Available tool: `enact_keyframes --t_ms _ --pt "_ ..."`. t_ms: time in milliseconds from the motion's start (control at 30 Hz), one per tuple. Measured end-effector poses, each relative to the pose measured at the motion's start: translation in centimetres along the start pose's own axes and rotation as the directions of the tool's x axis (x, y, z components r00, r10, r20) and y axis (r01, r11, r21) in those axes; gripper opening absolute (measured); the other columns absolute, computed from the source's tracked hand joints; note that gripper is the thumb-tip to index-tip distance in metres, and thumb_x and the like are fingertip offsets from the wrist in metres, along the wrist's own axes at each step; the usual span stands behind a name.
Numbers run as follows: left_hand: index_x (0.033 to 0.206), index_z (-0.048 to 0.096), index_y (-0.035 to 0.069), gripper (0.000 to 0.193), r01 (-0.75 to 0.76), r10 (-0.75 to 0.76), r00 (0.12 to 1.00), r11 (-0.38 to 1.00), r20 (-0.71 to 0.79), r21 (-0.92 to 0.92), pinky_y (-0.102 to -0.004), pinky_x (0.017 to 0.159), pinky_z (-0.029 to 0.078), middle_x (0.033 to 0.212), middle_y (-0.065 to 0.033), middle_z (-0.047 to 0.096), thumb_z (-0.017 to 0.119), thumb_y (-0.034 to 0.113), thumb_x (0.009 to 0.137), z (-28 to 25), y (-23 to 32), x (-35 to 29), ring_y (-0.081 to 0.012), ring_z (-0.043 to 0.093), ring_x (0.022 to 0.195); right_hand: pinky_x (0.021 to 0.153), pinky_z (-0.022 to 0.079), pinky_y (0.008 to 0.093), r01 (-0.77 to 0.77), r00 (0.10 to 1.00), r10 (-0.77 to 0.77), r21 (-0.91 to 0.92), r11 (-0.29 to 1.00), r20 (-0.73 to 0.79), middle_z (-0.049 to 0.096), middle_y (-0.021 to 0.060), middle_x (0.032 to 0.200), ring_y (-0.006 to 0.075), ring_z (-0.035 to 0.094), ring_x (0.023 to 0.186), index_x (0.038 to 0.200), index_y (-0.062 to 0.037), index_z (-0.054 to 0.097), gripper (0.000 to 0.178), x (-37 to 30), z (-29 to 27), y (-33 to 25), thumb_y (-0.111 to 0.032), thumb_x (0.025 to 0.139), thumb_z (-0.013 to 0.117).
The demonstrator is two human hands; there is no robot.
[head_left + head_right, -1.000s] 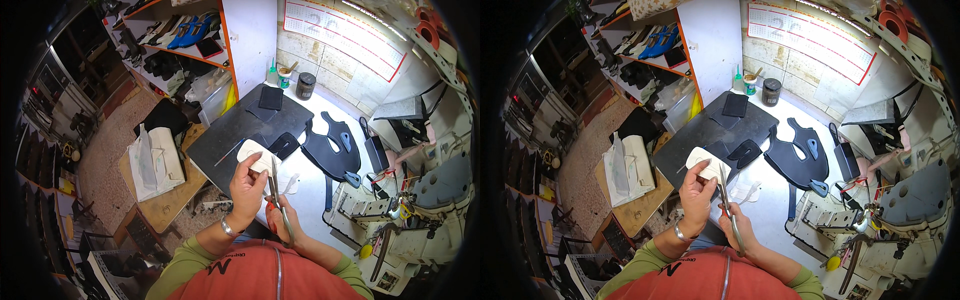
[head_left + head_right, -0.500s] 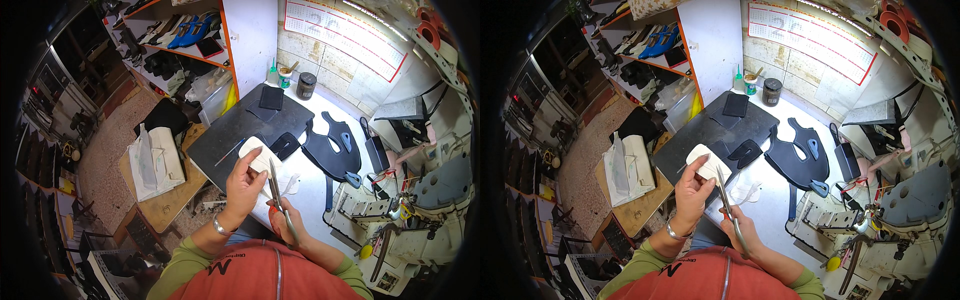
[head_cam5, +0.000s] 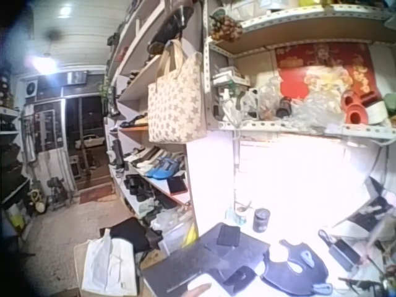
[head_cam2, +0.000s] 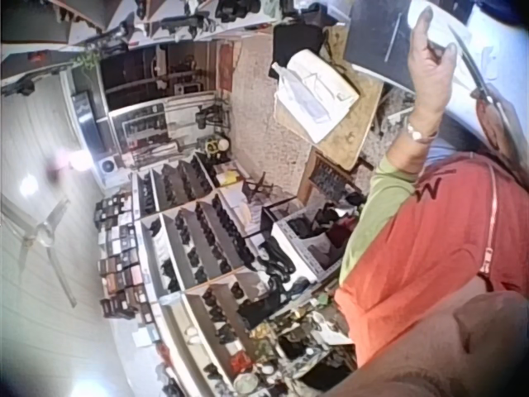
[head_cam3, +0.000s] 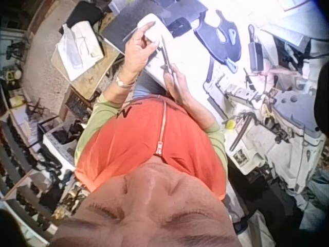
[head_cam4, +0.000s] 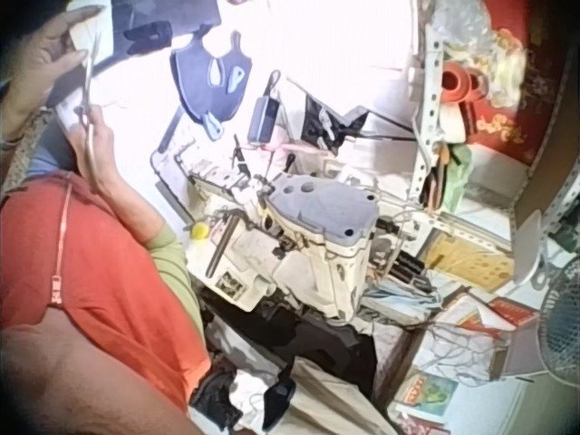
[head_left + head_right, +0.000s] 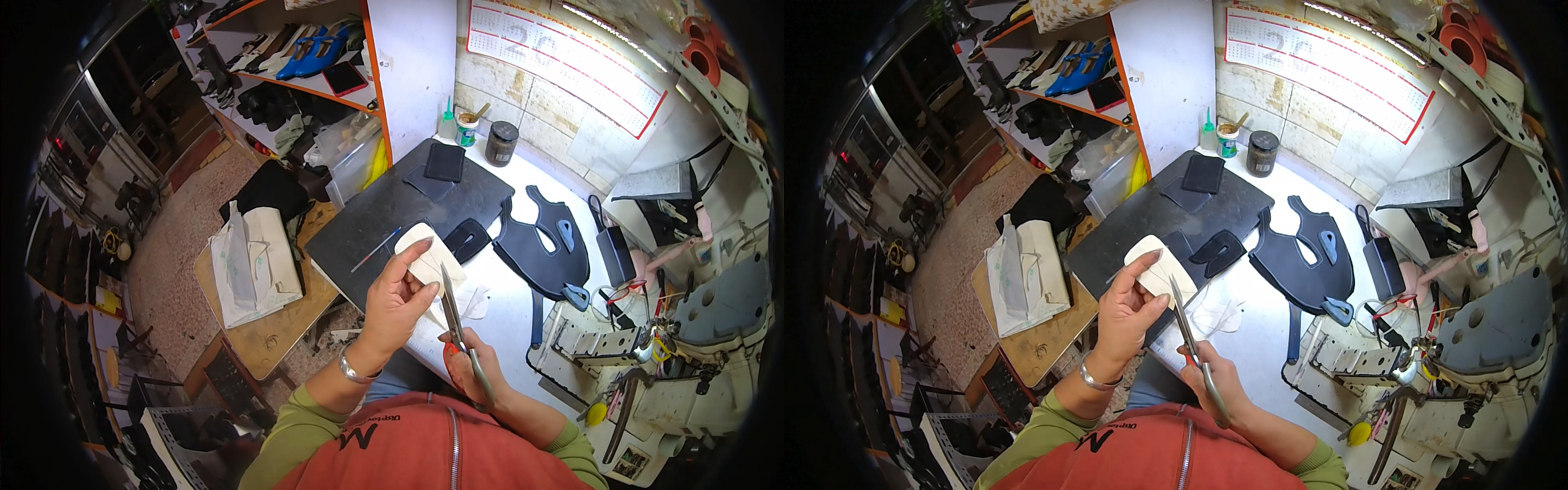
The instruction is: The person marks a white fabric piece with a pen, then uses scissors to cut along the marked lines. The person rotates the fabric and continues cutting until a shaped piece is separated from the main sheet.
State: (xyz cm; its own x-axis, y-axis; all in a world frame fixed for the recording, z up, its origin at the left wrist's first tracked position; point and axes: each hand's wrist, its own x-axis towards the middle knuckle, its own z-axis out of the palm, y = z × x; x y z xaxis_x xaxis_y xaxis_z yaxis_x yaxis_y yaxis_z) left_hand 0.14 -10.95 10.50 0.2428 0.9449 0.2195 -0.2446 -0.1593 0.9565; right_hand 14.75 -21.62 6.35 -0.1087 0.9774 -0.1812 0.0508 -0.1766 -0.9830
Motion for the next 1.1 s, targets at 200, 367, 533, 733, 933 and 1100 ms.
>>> enact_keyframes --t_ms 200,367,533,733,933,1100 --pt "0.135 0.044 0.006 0.058 0.042 -0.039 0.996 0.998 0.074 -0.047 -0.0157 0.065 0.038 0.091 0.0025 0.052 0.060 -0.007 0.081 -0.5 0.6 0.1 -0.0014 0.045 0.073 0.062 0.041 0.0284 0.004 1.000 -0.004 0.002 1.000 0.019 0.050 0.0050 0.068 0.0143 0.049 0.066 0.111 -0.0014 0.056 0.062 0.0 -0.3 0.3 -0.058 0.087 0.052" --pt "0.136 0.042 0.005 0.058 0.045 -0.036 0.994 0.995 0.106 -0.089 -0.0178 0.075 0.042 0.099 -0.0010 0.055 0.059 -0.008 0.082 -0.8 0.8 0.1 -0.0037 0.052 0.083 0.060 0.040 0.0277 0.002 0.999 -0.003 0.021 1.000 0.034 0.049 0.0039 0.065 0.0132 0.047 0.063 0.110 -0.0016 0.056 0.059 -0.2 -0.3 0.1 -0.056 0.087 0.053" --pt "0.137 0.041 0.005 0.059 0.080 -0.062 0.982 0.992 0.180 -0.094 -0.0199 0.083 0.043 0.107 -0.0039 0.056 0.058 -0.008 0.082 -1.3 1.5 0.4 -0.0065 0.055 0.094 0.047 0.030 0.0191 0.010 0.997 -0.022 0.156 0.988 0.074 0.046 -0.0033 0.070 0.0031 0.038 0.055 0.113 0.0008 0.049 0.058 -0.2 -0.6 0.6 -0.049 0.085 0.063" --pt "0.139 0.037 0.004 0.060 0.110 -0.075 0.962 0.986 0.263 -0.123 -0.0230 0.090 0.043 0.116 -0.0067 0.056 0.057 -0.007 0.084 -2.1 1.9 0.6 -0.0098 0.055 0.105 0.057 0.039 0.0262 -0.020 0.997 0.019 0.004 1.000 0.076 0.052 0.0039 0.066 0.0118 0.047 0.061 0.110 -0.0025 0.056 0.044 -0.6 -1.2 -1.0 -0.041 0.088 0.059" --pt "0.138 0.037 0.001 0.060 0.146 -0.100 0.952 0.979 0.288 -0.145 -0.0260 0.093 0.044 0.123 -0.0092 0.054 0.059 -0.007 0.082 -2.4 2.1 0.8 -0.0132 0.055 0.109 0.055 0.040 0.0264 -0.018 0.997 0.024 -0.078 0.997 0.075 0.051 0.0043 0.063 0.0118 0.048 0.058 0.109 -0.0020 0.057 0.041 -0.6 -1.6 -1.6 -0.036 0.088 0.060" --pt "0.140 0.035 0.002 0.059 0.131 -0.085 0.941 0.984 0.328 -0.122 -0.0238 0.091 0.043 0.119 -0.0075 0.055 0.057 -0.007 0.085 -2.7 2.2 0.8 -0.0104 0.055 0.107 0.056 0.042 0.0264 0.093 0.994 -0.081 -0.173 0.980 0.078 0.052 0.0054 0.063 0.0119 0.049 0.059 0.108 -0.0018 0.057 0.038 -0.5 -2.0 -1.4 -0.033 0.087 0.062"
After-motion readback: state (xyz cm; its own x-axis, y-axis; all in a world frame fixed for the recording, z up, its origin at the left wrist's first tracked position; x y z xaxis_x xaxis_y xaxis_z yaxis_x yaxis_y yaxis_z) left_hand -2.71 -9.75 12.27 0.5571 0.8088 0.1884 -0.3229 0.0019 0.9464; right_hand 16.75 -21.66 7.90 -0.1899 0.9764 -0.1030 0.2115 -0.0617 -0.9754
